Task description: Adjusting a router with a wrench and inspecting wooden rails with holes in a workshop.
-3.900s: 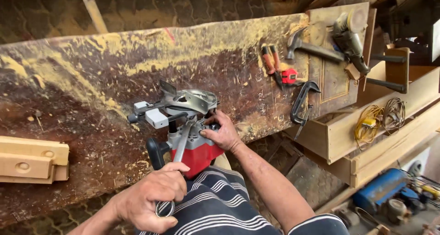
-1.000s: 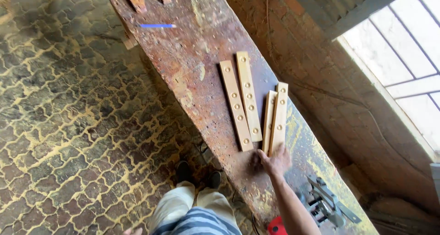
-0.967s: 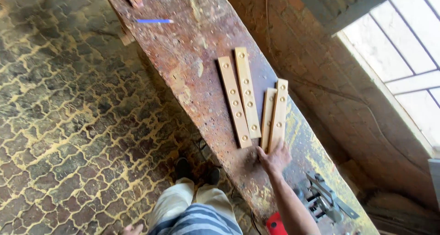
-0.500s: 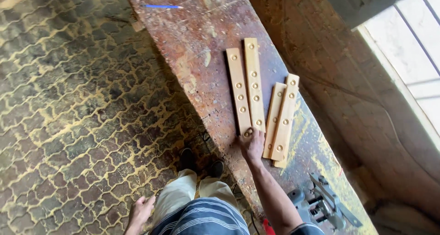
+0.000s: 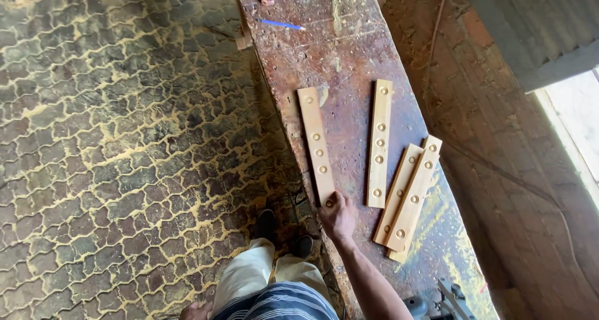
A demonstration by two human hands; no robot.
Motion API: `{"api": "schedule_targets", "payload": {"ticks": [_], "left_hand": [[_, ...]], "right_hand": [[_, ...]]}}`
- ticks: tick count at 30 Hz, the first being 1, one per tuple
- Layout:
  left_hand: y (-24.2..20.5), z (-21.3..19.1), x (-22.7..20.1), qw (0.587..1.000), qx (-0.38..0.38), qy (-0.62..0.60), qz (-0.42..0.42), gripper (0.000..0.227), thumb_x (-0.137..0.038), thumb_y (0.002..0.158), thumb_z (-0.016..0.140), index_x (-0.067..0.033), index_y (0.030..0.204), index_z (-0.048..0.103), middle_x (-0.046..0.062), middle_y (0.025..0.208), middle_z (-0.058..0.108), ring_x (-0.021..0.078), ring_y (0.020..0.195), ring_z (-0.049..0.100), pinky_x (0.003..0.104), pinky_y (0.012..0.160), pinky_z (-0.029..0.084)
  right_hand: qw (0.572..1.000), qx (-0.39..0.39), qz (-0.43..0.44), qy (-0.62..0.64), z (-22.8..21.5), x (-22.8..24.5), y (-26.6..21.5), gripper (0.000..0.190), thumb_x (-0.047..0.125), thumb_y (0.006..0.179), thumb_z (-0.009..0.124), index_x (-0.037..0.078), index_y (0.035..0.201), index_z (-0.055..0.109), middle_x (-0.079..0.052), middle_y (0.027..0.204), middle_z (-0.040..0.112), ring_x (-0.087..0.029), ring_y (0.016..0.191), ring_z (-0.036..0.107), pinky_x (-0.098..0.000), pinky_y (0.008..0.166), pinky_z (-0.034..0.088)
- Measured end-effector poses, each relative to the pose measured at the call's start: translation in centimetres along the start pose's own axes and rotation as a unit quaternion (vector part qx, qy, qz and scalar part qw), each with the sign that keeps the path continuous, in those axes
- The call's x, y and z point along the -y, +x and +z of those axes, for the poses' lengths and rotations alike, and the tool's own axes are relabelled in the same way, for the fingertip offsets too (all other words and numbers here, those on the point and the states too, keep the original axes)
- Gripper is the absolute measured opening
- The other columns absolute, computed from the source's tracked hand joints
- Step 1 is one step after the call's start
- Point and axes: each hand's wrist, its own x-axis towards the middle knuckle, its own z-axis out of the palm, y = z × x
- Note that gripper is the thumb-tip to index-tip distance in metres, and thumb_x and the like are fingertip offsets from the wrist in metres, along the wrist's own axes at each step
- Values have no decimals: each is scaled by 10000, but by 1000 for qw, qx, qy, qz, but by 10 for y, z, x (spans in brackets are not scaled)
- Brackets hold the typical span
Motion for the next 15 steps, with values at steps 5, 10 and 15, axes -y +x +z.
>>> {"api": "schedule_targets", "payload": {"ticks": [5, 10, 15], "left_hand": [[-7, -21, -22, 998, -40, -26, 42, 622, -533, 832, 709, -106, 1283, 735, 111, 1150, 771, 233, 1065, 720, 329, 960, 512], [-56, -46, -89, 994, -1, -99, -46, 757, -451, 877, 692, -16, 1475, 535, 162, 1081, 803, 247, 968, 768, 384, 858, 605], [-49, -33, -94, 983, -2, -182, -14, 760, -360, 851, 755, 21, 1464, 520, 194, 1069, 795, 254, 909, 756, 388, 823, 602]], "right_hand": [[999, 22, -36, -15, 7, 27, 14, 729, 441, 782, 812, 123, 1380, 543, -134, 1236, 566, -312, 1173, 555, -446, 975, 507], [999, -13, -39, -7, 0, 34, 1, 736, 419, 712, 841, 183, 1353, 566, -125, 1186, 574, -327, 1168, 558, -463, 923, 523], [999, -16, -3, -47, 14, 32, -3, 687, 438, 710, 846, 169, 1287, 589, -118, 1165, 578, -312, 1132, 574, -457, 922, 519]]}}
